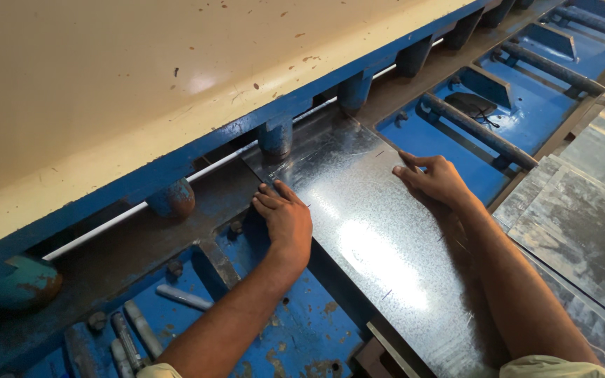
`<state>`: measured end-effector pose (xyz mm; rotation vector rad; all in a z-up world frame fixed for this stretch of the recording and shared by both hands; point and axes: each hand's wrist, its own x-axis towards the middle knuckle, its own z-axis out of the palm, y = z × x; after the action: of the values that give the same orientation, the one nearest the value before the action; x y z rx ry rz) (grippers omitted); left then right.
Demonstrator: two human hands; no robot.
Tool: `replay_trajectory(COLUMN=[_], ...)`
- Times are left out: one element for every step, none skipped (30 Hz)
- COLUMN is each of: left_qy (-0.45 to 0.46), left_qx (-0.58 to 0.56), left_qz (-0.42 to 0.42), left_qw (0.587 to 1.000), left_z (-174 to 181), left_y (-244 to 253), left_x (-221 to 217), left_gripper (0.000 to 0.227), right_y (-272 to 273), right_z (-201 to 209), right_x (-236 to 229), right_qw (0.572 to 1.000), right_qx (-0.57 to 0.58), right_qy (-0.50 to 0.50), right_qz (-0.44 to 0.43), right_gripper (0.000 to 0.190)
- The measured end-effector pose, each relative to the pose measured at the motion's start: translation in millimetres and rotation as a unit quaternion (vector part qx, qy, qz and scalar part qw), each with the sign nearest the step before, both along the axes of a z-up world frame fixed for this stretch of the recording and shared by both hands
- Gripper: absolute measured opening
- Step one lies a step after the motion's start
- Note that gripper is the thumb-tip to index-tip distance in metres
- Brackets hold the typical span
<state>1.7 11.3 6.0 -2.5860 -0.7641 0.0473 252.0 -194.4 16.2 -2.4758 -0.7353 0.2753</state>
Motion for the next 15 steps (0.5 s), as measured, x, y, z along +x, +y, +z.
replay_trajectory(left_qy=[0.000,-0.004,-0.007,-0.010,-0.017,-0.025,-0.032,-0.026,-0.022,-0.018,-0.021,-0.024,-0.027,-0.053,-0.079], left_qx=[0.003,0.005,0.006,0.008,0.007,0.005,0.004,0.003,0.004,0.004,0.005,0.005,0.007,0.007,0.007], left_qz=[-0.001,0.000,0.000,0.001,0.002,0.004,0.006,0.004,0.002,0.000,0.001,0.003,0.007,0.008,0.015], left_qw=[1.000,1.000,1.000,1.000,1.000,1.000,0.999,1.000,1.000,1.000,1.000,1.000,1.000,0.999,0.997], left_z=[0.0,-0.3,-0.8,-1.5,-2.6,-3.4,-4.4,-5.8,-6.3,-7.2,-8.7,-11.2,-14.1,-17.5,-21.0], left_y=[0.1,0.2,0.1,0.3,0.1,0.4,0.6,0.1,0.7,1.1,1.4,0.9,2.2,1.7,1.7], left_x=[-0.1,0.2,0.3,0.3,0.4,1.2,1.3,0.4,0.9,1.1,1.8,2.7,3.1,5.1,7.2], left_gripper=[0.067,0.067,0.066,0.066,0.066,0.066,0.065,0.066,0.066,0.066,0.065,0.065,0.064,0.061,0.059], right_y=[0.1,0.4,0.8,1.3,0.7,0.5,0.9,0.6,0.7,0.4,0.8,-0.3,0.3,-0.1,0.7], right_z=[0.0,0.0,0.2,0.9,1.1,1.7,2.6,2.9,3.7,4.2,4.5,4.2,2.9,1.0,-0.6], right_x=[-0.3,-0.8,-1.4,-1.9,-3.3,-4.2,-4.6,-5.8,-6.3,-6.6,-5.9,-5.5,-4.9,-4.6,-3.8], right_qw=[1.000,1.000,1.000,1.000,1.000,1.000,1.000,1.000,1.000,1.000,1.000,1.000,1.000,1.000,1.000], right_qx=[-0.001,-0.003,0.001,0.005,0.007,0.009,0.011,0.013,0.010,0.006,0.003,-0.001,-0.004,-0.006,0.004], right_qy=[-0.001,-0.001,-0.002,-0.003,-0.003,-0.006,-0.009,-0.013,-0.008,-0.003,0.001,0.002,0.003,0.003,-0.007], right_qz=[0.001,0.003,0.006,0.009,0.012,0.014,0.017,0.020,0.015,0.011,0.007,0.002,0.000,-0.002,0.009], right_gripper=[0.063,0.063,0.063,0.063,0.064,0.064,0.064,0.064,0.064,0.064,0.064,0.064,0.065,0.066,0.066])
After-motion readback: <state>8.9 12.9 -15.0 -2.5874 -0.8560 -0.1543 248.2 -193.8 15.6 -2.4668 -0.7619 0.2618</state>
